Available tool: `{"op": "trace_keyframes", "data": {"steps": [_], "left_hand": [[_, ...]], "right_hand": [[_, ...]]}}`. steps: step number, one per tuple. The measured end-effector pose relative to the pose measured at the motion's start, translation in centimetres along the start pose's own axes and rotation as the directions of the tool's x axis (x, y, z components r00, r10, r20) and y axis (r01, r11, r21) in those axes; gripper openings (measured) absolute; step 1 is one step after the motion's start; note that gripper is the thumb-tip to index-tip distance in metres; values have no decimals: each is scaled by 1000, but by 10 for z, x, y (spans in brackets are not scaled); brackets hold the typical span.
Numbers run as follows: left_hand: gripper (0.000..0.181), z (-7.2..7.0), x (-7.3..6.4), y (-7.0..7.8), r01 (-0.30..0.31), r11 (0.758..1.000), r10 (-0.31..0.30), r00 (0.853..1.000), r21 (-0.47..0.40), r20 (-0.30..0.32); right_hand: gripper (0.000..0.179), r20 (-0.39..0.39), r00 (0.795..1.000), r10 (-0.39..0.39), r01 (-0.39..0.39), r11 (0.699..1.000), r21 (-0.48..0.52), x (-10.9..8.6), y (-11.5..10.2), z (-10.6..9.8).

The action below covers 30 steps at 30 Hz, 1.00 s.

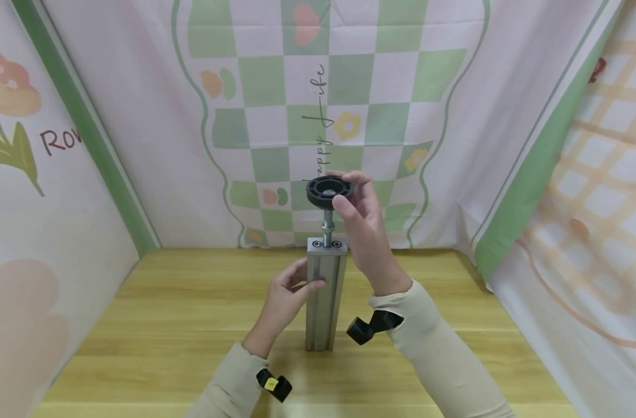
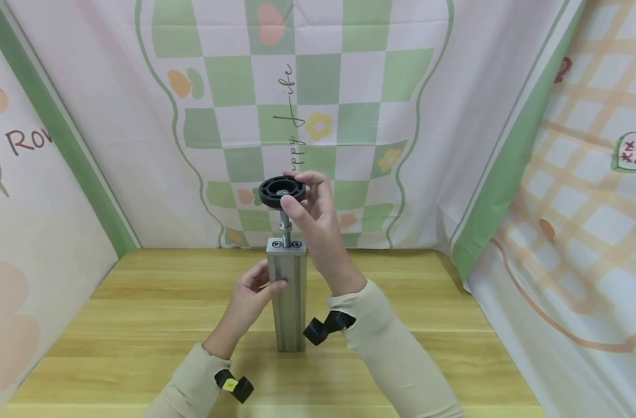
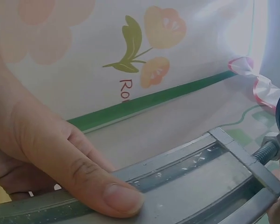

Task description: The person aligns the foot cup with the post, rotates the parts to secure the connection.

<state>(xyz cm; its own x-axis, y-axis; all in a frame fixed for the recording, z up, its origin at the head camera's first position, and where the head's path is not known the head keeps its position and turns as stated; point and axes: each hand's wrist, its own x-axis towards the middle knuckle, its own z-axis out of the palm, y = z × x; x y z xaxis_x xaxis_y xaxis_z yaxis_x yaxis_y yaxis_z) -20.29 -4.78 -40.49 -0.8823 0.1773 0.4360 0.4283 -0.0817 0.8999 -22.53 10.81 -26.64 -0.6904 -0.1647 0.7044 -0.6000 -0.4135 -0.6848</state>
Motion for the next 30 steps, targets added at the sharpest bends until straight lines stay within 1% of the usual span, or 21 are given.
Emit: {"op": "trace_keyframes", "data": {"steps": [3, 6, 10, 13, 15, 20, 22, 24, 30], "left_hand": [[40, 0, 0, 0, 4, 1000, -4, 1000, 4, -2], [40, 0, 0, 1, 6, 1000, -6, 1000, 12, -4], [40, 0, 0, 1, 4, 1000, -4, 1000, 15, -7], [40, 0, -1, 2, 1, 1000, 0, 1000, 13, -9], [40, 0, -1, 2, 1, 1000, -1, 1000, 9, -10], [40, 1, 0, 2, 2, 1000, -2, 1000, 5, -14], [40, 1, 0, 2, -1, 1000, 1, 1000, 6, -14], [40, 1, 0, 1, -4, 1000, 4, 1000, 7, -13], [40, 0, 0, 0, -11, 1000, 11, 1000, 13, -11]], "right_hand": [[56, -26, 1000, 5, -5, 1000, -4, 0, -2, 1], [64, -31, 1000, -1, 0, 1000, -28, 1, -5, 2], [71, -12, 1000, -14, 13, 999, -52, 2, -6, 3], [75, 24, 1000, -15, 15, 999, -30, 2, -6, 1], [70, 59, 998, -8, 8, 1000, -13, 3, -6, 0], [45, 162, 987, 9, -22, 997, 78, 8, -5, -2], [43, 184, 983, 10, -33, 992, 120, 9, -5, -4], [44, 189, 982, 9, -36, 989, 142, 9, -4, -5], [40, 168, 986, 20, -49, 984, 171, 9, -2, -7]]}}
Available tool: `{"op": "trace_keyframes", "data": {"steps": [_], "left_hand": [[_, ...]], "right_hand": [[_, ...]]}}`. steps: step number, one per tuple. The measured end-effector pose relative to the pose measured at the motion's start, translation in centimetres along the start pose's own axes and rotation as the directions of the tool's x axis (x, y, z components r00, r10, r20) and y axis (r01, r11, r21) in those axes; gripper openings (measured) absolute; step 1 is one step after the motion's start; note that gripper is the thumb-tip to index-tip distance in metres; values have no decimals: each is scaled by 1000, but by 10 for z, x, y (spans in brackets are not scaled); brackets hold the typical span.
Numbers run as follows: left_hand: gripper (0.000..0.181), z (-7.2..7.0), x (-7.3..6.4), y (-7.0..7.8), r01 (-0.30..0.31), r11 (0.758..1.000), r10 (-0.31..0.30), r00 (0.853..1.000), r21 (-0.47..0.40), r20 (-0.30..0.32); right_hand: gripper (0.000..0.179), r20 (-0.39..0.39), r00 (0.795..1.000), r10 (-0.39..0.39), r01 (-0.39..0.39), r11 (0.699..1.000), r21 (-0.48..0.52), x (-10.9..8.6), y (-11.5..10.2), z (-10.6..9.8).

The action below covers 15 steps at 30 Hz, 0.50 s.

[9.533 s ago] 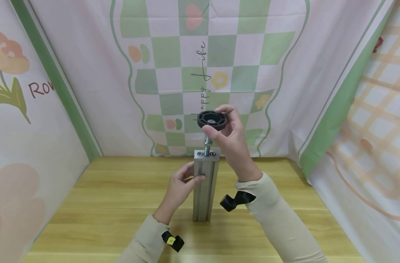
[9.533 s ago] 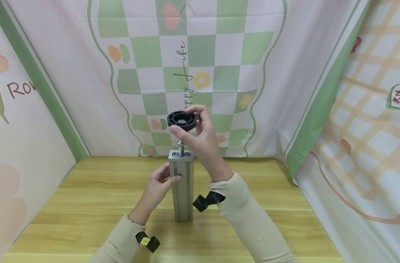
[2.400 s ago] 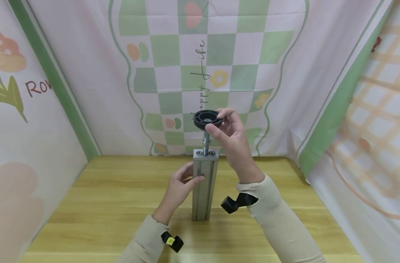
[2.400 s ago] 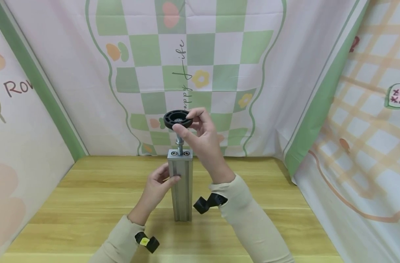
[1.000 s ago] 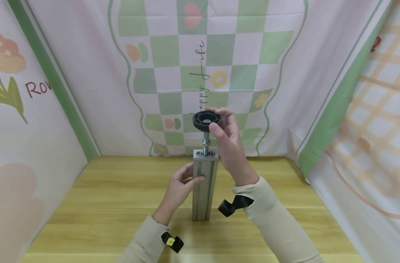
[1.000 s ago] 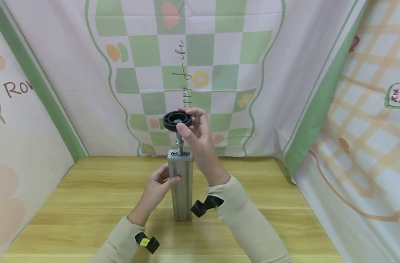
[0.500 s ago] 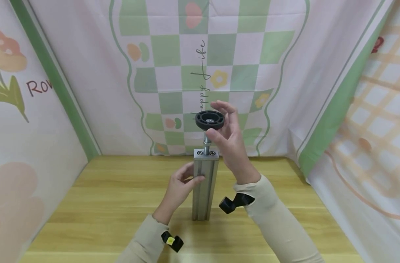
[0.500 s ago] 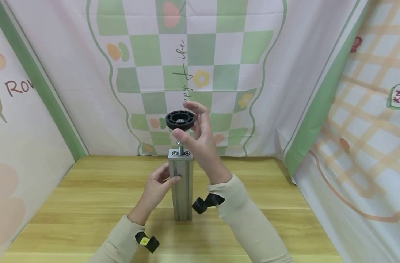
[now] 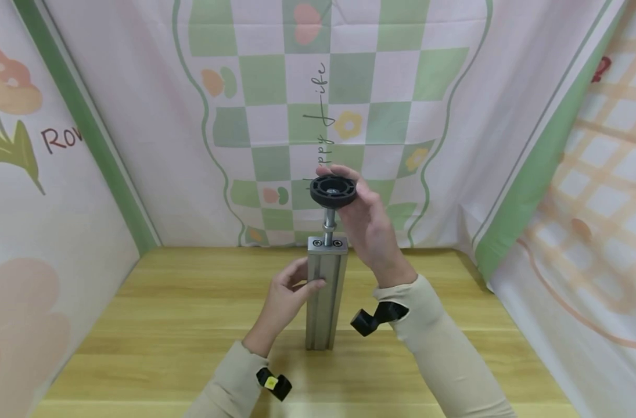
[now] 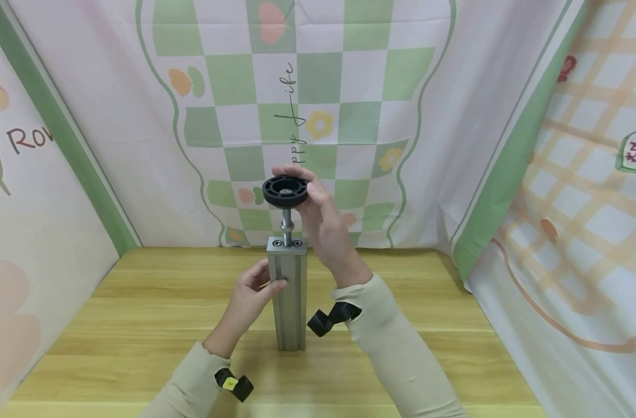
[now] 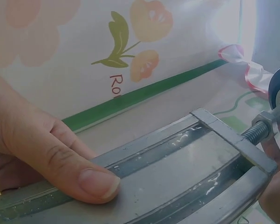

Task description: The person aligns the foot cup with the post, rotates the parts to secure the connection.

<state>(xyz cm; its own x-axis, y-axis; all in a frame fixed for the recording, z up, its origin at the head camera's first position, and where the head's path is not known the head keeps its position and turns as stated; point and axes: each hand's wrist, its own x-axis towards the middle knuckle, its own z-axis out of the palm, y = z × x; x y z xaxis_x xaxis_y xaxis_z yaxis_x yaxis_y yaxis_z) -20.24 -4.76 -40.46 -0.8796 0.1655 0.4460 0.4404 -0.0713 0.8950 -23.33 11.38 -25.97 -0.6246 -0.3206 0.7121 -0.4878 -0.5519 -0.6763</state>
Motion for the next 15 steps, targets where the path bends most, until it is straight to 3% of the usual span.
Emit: {"op": "trace_keyframes", "data": {"steps": [15], "left_hand": [[40, 0, -1, -1, -9, 1000, 9, 1000, 3, -1]], "right_hand": [[29, -116, 993, -6, 0, 999, -53, -4, 3, 2]]}}
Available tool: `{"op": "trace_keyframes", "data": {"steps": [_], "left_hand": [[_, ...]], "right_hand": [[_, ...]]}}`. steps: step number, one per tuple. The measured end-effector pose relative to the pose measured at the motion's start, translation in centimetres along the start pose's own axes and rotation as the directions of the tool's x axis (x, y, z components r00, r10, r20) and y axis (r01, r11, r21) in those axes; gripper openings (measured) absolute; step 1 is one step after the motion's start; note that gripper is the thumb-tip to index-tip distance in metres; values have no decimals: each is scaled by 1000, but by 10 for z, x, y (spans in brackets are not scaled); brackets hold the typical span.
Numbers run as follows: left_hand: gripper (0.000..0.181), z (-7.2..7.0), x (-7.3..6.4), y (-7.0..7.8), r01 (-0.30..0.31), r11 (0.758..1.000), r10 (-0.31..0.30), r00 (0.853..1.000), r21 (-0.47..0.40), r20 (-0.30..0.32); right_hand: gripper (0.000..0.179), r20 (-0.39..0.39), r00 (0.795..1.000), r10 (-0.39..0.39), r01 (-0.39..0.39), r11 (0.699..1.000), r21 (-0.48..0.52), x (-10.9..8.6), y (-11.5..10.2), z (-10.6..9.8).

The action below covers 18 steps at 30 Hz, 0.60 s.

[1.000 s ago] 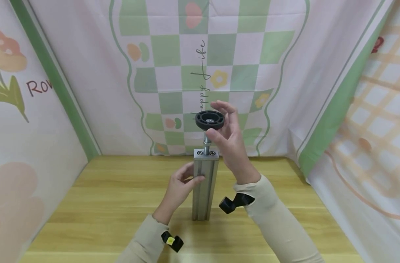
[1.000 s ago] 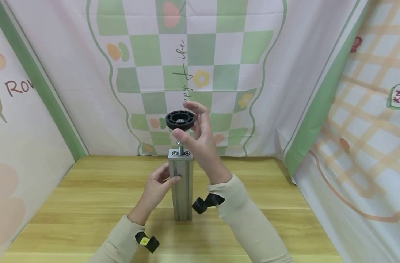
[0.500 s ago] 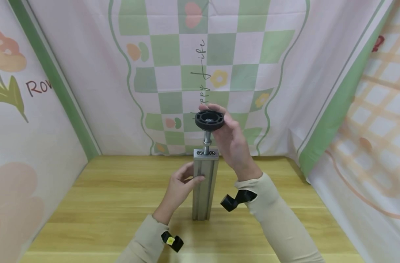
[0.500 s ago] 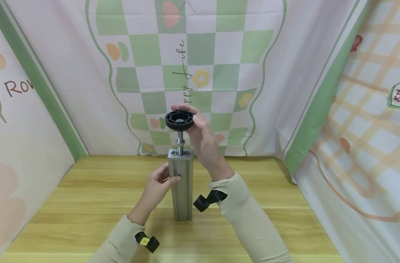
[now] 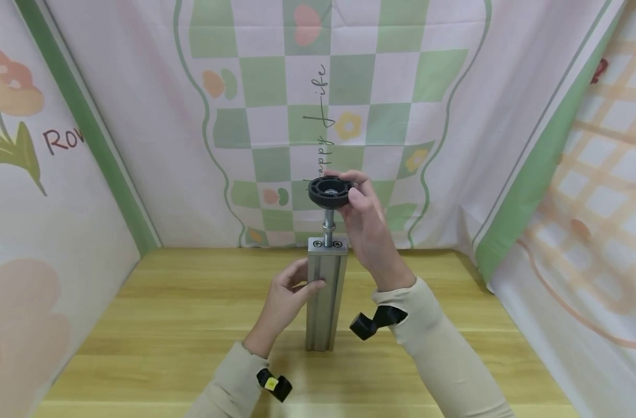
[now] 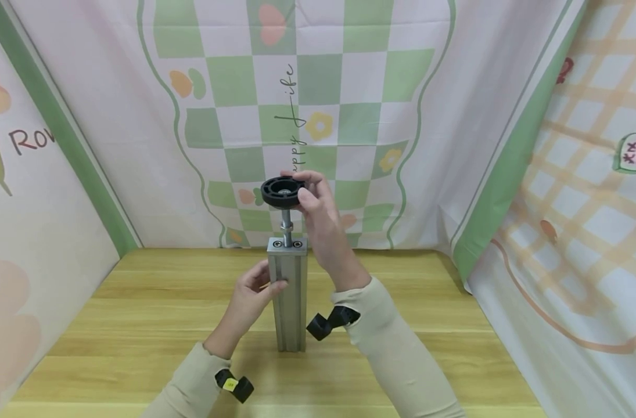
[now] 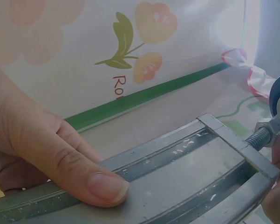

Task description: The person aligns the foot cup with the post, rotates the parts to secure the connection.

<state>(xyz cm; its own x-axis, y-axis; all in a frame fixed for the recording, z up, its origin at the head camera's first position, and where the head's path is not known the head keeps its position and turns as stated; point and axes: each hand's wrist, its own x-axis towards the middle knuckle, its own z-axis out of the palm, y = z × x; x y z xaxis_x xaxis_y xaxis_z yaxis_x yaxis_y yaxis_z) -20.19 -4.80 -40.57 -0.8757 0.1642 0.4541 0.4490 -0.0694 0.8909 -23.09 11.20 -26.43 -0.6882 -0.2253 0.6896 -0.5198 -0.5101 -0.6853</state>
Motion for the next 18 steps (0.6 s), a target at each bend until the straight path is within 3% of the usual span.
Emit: {"op": "trace_keyframes", "data": {"steps": [18], "left_hand": [[40, -1, 0, -2, -11, 1000, 11, 1000, -4, 12]], "right_hand": [[57, -50, 998, -37, 33, 996, -77, -1, -4, 3]]}}
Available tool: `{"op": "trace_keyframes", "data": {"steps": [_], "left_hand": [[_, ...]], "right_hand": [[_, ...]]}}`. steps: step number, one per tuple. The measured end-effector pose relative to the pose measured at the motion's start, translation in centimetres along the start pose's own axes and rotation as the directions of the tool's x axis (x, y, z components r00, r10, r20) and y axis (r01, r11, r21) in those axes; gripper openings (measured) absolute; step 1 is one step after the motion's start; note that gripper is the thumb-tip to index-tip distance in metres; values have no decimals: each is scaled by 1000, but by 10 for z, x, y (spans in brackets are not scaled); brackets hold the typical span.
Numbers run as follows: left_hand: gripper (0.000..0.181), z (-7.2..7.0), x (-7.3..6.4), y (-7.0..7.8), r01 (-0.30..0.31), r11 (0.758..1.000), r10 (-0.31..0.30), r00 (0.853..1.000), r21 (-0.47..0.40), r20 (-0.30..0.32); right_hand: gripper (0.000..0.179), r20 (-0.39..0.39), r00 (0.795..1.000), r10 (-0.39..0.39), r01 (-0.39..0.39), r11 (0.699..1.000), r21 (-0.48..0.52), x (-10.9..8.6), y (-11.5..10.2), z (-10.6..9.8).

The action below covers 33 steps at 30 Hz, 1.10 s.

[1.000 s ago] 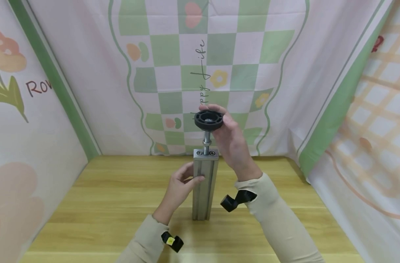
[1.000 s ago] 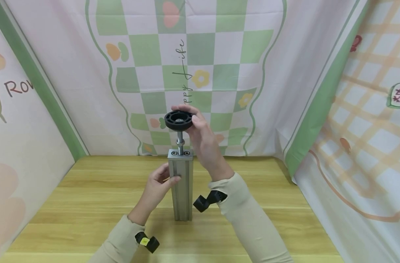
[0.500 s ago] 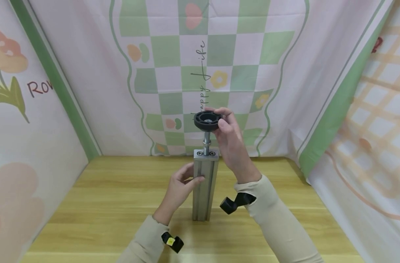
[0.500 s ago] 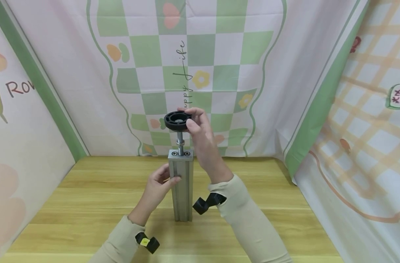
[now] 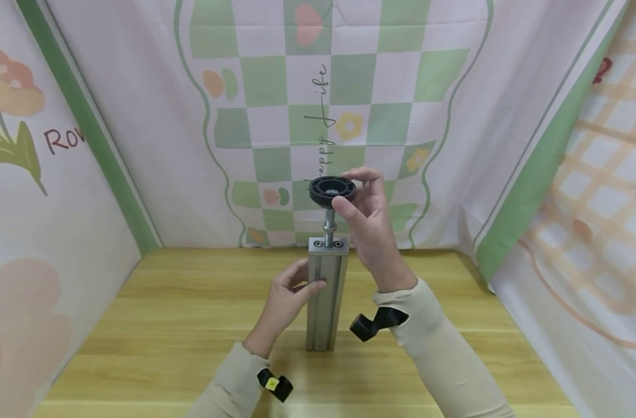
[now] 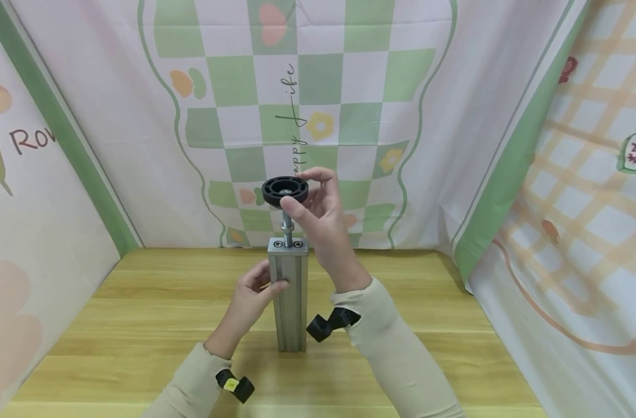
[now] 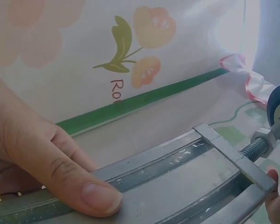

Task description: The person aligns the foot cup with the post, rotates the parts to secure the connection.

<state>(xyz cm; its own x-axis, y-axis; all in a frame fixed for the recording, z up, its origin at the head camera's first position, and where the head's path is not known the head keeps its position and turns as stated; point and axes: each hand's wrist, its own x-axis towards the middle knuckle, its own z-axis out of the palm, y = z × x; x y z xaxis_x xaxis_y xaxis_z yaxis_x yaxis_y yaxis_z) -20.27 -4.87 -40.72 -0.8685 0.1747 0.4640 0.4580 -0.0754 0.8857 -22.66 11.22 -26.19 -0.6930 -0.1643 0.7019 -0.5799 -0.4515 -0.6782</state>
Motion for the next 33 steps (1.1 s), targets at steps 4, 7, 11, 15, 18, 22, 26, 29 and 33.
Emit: {"op": "trace_keyframes", "data": {"steps": [4, 7, 11, 15, 18, 22, 26, 29, 33], "left_hand": [[41, -1, 0, -1, -3, 1000, 3, 1000, -5, 6], [41, -1, -1, -1, -2, 1000, 2, 1000, -10, 5], [41, -1, -1, -1, 0, 1000, 0, 1000, -13, 1], [41, 0, 0, -1, -2, 1000, 2, 1000, -16, 0], [42, 0, 0, -1, 1, 1000, 0, 1000, -17, 2], [41, 0, 0, -1, 6, 1000, -6, 1000, -15, 6], [41, 0, 1, 0, 4, 1000, -4, 1000, -11, 7], [41, 0, 1, -1, 2, 1000, -2, 1000, -8, 5], [41, -1, 0, -2, 2, 1000, -2, 1000, -6, 3]], "right_hand": [[55, -4, 1000, 1, -1, 999, -33, 0, -1, 1], [60, -7, 1000, 3, -3, 999, -46, -1, 0, 1], [60, 12, 1000, -6, 6, 999, -53, -1, 1, 0], [47, 77, 997, 0, -1, 1000, 3, 1, 2, 0], [45, 119, 993, 5, -11, 998, 54, 2, 2, 0], [46, 148, 989, -20, 11, 998, 58, 3, 5, -2], [46, 159, 986, -40, 30, 998, 63, 4, 7, -2], [43, 154, 988, -33, 22, 997, 74, 3, 8, -2], [36, 131, 991, -5, -7, 996, 89, 4, 9, -3]]}}
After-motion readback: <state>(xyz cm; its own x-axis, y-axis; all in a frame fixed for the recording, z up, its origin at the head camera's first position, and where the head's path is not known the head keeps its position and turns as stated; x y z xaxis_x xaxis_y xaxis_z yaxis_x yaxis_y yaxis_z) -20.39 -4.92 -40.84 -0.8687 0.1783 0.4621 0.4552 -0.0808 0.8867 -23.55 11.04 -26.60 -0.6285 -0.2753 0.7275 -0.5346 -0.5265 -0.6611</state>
